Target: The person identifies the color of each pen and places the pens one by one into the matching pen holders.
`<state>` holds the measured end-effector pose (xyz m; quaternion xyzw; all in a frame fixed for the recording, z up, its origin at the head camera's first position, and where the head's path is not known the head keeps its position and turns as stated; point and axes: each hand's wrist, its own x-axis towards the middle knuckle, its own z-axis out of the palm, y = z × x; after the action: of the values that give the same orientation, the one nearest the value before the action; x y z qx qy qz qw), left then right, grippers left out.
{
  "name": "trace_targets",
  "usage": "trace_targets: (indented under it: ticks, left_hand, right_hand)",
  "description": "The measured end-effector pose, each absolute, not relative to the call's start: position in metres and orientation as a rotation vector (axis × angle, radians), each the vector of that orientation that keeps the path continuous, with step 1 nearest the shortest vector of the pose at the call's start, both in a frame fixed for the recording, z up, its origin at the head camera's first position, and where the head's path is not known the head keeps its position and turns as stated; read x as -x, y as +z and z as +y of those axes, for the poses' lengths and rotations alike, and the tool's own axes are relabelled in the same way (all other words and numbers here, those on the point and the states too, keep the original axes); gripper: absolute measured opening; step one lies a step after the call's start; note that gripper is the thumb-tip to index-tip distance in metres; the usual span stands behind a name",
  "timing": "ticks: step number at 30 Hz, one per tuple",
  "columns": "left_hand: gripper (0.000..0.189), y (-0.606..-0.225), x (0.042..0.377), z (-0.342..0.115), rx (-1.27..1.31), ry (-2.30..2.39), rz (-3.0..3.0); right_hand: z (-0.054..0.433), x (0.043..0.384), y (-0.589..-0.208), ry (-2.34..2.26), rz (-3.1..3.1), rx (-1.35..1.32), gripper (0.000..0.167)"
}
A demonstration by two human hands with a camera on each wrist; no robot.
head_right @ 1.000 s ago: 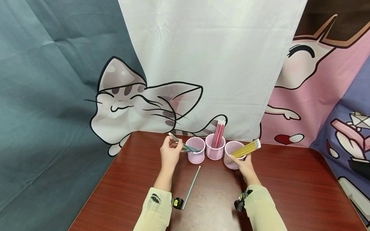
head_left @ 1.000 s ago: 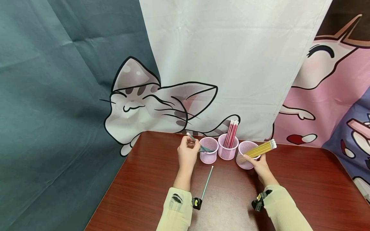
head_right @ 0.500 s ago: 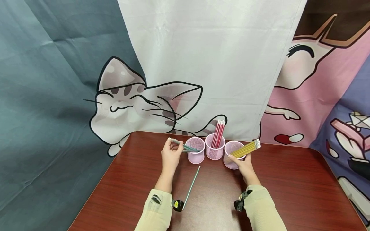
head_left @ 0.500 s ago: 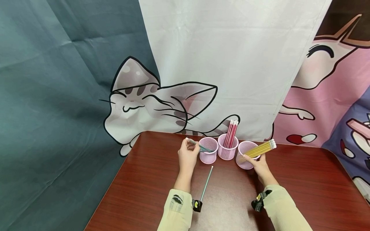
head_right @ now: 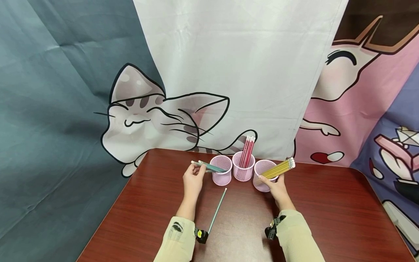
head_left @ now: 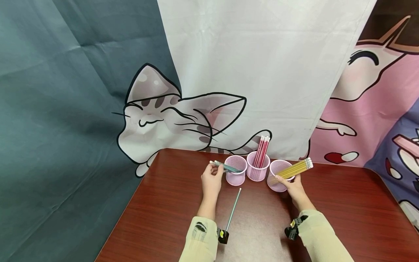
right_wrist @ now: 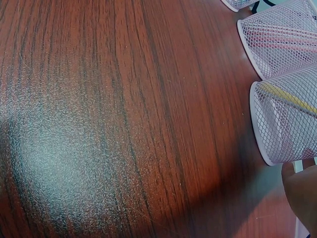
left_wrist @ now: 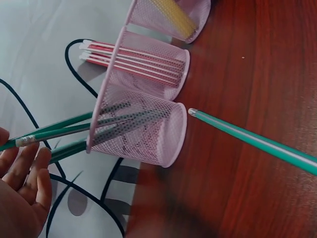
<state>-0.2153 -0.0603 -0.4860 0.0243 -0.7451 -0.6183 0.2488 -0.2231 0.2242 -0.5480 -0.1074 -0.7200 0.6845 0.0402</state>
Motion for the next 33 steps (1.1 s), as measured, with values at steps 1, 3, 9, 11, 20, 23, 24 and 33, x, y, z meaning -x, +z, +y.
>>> trace_targets:
  ticks: [1, 3, 9, 11, 20, 23, 24, 33]
  left_hand:
    - [0.011, -0.487, 0.215, -0.060, -0.075, -1.679, -2.038]
    - [0.013, -0.490, 0.215, -0.060, -0.091, -1.665, -2.059]
    - [0.015, -0.494, 0.215, -0.060, -0.113, -1.650, -2.117]
    - [0.016, -0.494, 0.215, -0.061, -0.104, -1.648, -2.133]
    - [0.034, -0.500, 0.214, -0.067, -0.099, -1.711, -2.287]
    - [0.042, -0.504, 0.213, -0.071, -0.101, -1.689, -2.438]
    - [0.043, -0.506, 0.212, -0.072, -0.098, -1.677, -2.508]
    - [0.029, -0.530, 0.201, -0.064, 0.017, -1.242, -3.120]
  right_hand:
    - [0.224, 0.223, -0.548, 2.098, -2.205, 0.329, 0.085]
    - [0.225, 0.224, -0.549, 2.101, -2.203, 0.329, 0.085]
    - [0.225, 0.224, -0.549, 2.102, -2.203, 0.324, 0.086]
    - [0.225, 0.223, -0.548, 2.102, -2.203, 0.320, 0.086]
    - [0.226, 0.223, -0.550, 2.099, -2.208, 0.309, 0.086]
    - [0.226, 0.224, -0.551, 2.092, -2.198, 0.294, 0.085]
    - [0.226, 0.224, -0.552, 2.086, -2.201, 0.290, 0.084]
    - [0.225, 0.223, -0.555, 2.072, -2.194, 0.270, 0.088]
